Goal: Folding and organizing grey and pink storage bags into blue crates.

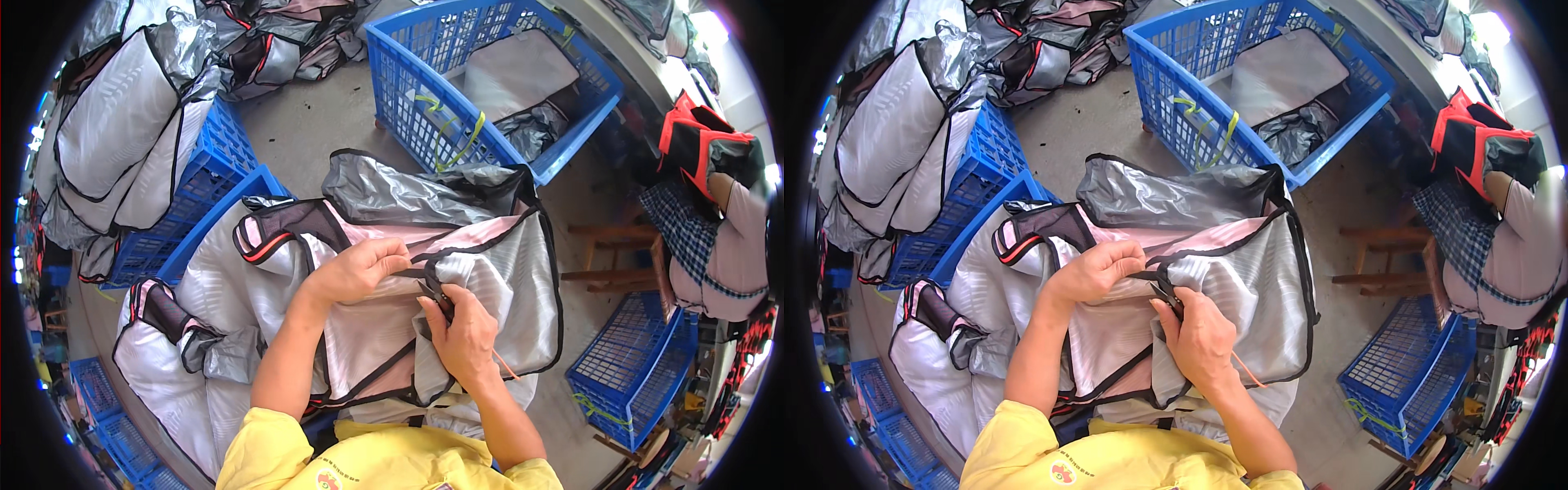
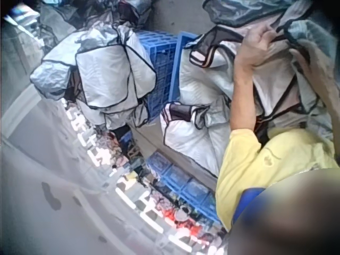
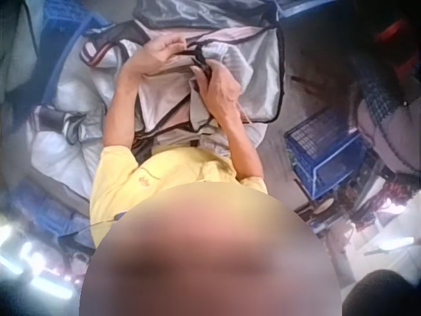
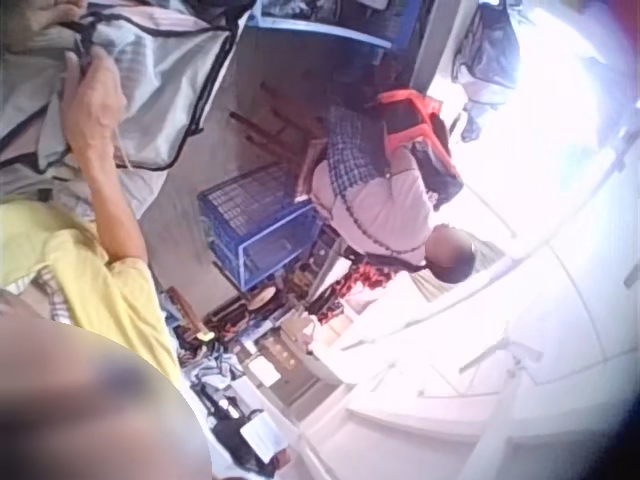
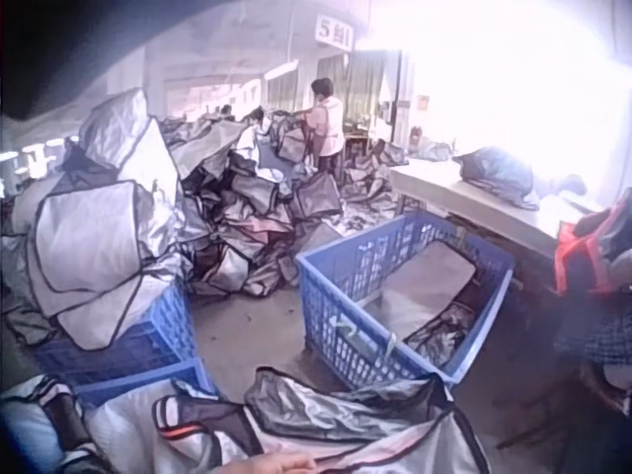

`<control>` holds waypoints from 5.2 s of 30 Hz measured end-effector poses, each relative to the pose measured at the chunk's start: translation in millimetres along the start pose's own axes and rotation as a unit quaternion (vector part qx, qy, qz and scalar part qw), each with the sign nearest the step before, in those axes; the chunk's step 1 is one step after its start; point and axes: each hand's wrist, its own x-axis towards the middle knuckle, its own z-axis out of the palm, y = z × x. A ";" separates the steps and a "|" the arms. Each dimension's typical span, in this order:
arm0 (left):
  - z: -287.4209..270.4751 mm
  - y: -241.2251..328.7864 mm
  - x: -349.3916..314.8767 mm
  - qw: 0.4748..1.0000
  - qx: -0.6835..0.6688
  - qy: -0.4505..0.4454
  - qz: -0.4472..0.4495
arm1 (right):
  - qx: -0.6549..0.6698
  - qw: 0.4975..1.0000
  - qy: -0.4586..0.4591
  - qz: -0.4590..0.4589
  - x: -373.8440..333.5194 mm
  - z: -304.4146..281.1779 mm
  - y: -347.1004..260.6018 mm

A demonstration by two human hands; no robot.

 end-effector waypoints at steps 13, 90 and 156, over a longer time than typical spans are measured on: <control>2.1 4.9 -3.2 1.000 0.012 0.016 0.008 | -0.017 1.000 -0.002 0.024 6.0 3.3 -6.6; 189.5 28.0 -151.4 0.750 0.610 0.239 0.093 | -0.217 0.947 -0.068 0.227 36.4 -66.1 142.4; 74.9 53.8 -95.5 0.774 0.570 0.253 0.106 | 0.458 0.840 0.108 0.271 -89.8 1.9 163.9</control>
